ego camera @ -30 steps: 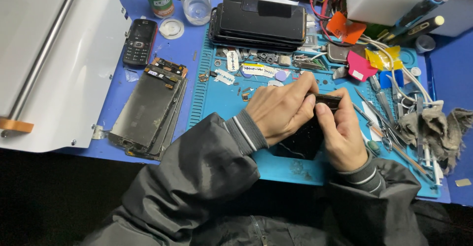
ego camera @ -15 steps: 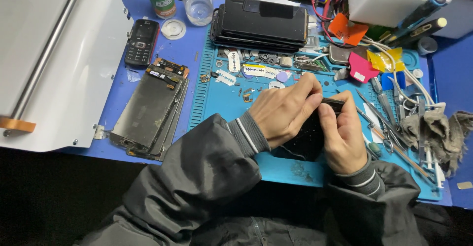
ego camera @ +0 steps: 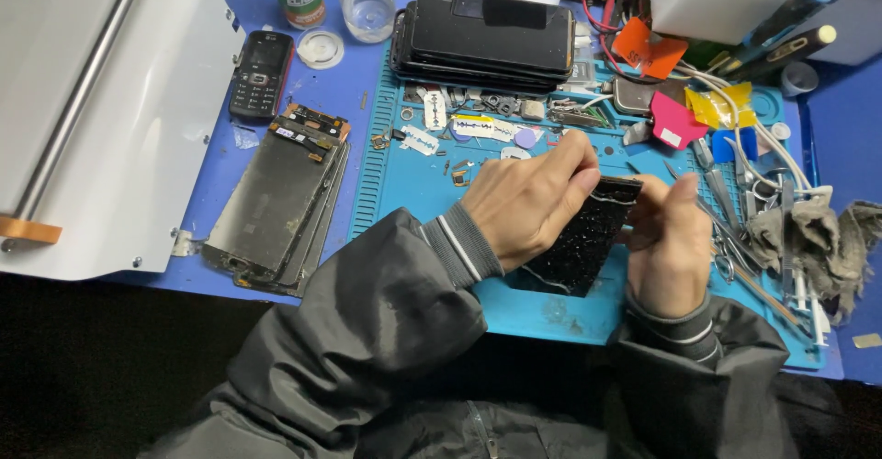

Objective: Disassembling and inspecting a shattered mobile phone screen at a repair station.

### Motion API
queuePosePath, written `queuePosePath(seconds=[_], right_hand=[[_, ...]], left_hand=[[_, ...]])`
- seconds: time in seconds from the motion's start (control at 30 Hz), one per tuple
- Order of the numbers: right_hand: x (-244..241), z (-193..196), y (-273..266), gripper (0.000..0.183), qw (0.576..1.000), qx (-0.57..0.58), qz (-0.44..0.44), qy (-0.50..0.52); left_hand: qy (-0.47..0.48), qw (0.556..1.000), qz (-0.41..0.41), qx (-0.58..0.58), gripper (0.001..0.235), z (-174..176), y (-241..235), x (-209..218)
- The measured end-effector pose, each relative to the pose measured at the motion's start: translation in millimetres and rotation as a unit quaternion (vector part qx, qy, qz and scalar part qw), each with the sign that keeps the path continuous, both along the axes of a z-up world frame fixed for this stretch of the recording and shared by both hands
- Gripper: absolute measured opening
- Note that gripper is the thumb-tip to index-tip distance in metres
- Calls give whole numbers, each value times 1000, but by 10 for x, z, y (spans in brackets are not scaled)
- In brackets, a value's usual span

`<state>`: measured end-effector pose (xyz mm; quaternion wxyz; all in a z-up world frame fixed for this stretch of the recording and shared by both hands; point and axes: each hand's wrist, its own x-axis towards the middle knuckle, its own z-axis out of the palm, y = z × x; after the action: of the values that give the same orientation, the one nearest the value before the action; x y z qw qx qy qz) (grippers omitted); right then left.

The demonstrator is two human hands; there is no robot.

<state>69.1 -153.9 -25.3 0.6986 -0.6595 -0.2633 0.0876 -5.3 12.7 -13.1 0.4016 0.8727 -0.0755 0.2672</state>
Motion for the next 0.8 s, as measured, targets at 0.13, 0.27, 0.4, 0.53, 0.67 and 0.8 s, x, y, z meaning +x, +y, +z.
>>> queuePosePath(seconds=[0.13, 0.27, 0.4, 0.53, 0.67, 0.8], right_hand=[[130, 38, -198, 37, 978, 139, 66, 142], [133, -29, -239, 39, 980, 137, 72, 122], [53, 47, -192, 45, 985, 138, 94, 41], [31, 115, -158, 77, 983, 118, 66, 122], [62, 23, -169, 44, 991, 107, 71, 24], [129, -23, -176, 46, 985, 103, 110, 79]], left_hand=[[-35, 999, 23, -3, 8, 62, -53, -19], [-33, 999, 20, -11, 7, 44, -57, -3], [-29, 999, 15, -10, 7, 21, -48, 18], [-25, 999, 16, -12, 7, 35, -43, 6], [-39, 999, 18, -9, 7, 32, -46, 6], [-38, 999, 21, -6, 7, 35, -52, 4]])
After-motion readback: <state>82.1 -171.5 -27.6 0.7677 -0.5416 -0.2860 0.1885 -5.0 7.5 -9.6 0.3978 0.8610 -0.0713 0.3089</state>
